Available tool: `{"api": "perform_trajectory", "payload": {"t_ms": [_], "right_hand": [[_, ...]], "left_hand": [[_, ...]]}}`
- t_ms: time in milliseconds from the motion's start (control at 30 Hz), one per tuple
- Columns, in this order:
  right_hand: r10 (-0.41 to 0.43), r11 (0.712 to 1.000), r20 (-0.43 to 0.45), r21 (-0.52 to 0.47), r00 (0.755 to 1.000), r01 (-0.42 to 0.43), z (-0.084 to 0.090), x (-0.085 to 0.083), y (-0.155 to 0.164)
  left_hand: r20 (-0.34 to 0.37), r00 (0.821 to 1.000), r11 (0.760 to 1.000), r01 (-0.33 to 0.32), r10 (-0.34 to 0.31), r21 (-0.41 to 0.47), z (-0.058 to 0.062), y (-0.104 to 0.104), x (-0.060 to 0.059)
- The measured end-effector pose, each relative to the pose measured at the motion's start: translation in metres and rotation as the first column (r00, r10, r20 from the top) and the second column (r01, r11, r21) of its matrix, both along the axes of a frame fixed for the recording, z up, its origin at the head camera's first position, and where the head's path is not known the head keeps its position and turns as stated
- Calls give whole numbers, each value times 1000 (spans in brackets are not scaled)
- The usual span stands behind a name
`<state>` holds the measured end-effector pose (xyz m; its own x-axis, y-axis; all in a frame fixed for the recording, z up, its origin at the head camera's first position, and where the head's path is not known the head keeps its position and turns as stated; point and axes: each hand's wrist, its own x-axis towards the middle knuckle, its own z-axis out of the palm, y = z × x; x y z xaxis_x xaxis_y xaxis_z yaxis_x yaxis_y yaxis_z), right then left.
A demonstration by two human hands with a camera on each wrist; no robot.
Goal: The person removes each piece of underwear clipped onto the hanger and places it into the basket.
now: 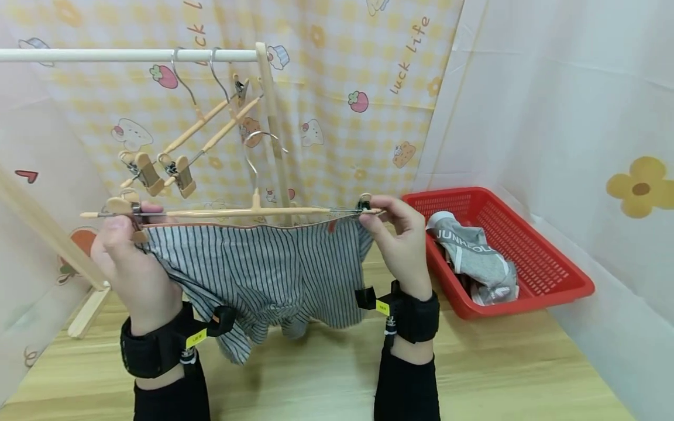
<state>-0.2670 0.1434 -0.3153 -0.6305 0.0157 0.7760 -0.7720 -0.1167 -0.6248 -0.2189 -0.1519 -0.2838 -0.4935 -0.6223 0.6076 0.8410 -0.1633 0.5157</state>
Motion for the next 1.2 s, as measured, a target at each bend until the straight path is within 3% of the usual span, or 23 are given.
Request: {"api": "perform_trajectory", "payload": {"t_ms": [200, 300, 433, 600, 733, 833, 1033, 1200], "right_hand": [[-47, 997, -1, -59, 999, 47, 10, 7, 8], [-78, 995, -16, -66, 997, 77, 19, 6, 9], [-119, 991, 9, -61, 993, 119, 24, 8, 10], [-132, 989, 67, -54, 989, 135, 21, 18, 11], [-88, 994, 81, -56, 993, 93, 19, 23, 11], [-40, 996, 106, -72, 994, 48, 19, 22, 8], [-50, 994, 154, -89, 987, 64, 20, 22, 5], [46, 988, 159, -153, 986, -21, 20, 21, 3]], "left_hand": [[-3, 998, 976, 54, -56, -211, -12, -1, -14], [-21, 996, 960, 81, -90, -269, -12, -3, -23], [9, 989, 929, 142, -148, -343, -9, -8, -26], [88, 955, 865, 295, -284, -407, -13, -16, -20], [150, 929, 827, 369, -337, -424, -14, -17, -18], [175, 927, 824, 376, -332, -424, -13, -17, -18], [185, 930, 836, 366, -317, -409, -13, -12, -20], [190, 930, 849, 364, -313, -383, -13, -11, -18]]}}
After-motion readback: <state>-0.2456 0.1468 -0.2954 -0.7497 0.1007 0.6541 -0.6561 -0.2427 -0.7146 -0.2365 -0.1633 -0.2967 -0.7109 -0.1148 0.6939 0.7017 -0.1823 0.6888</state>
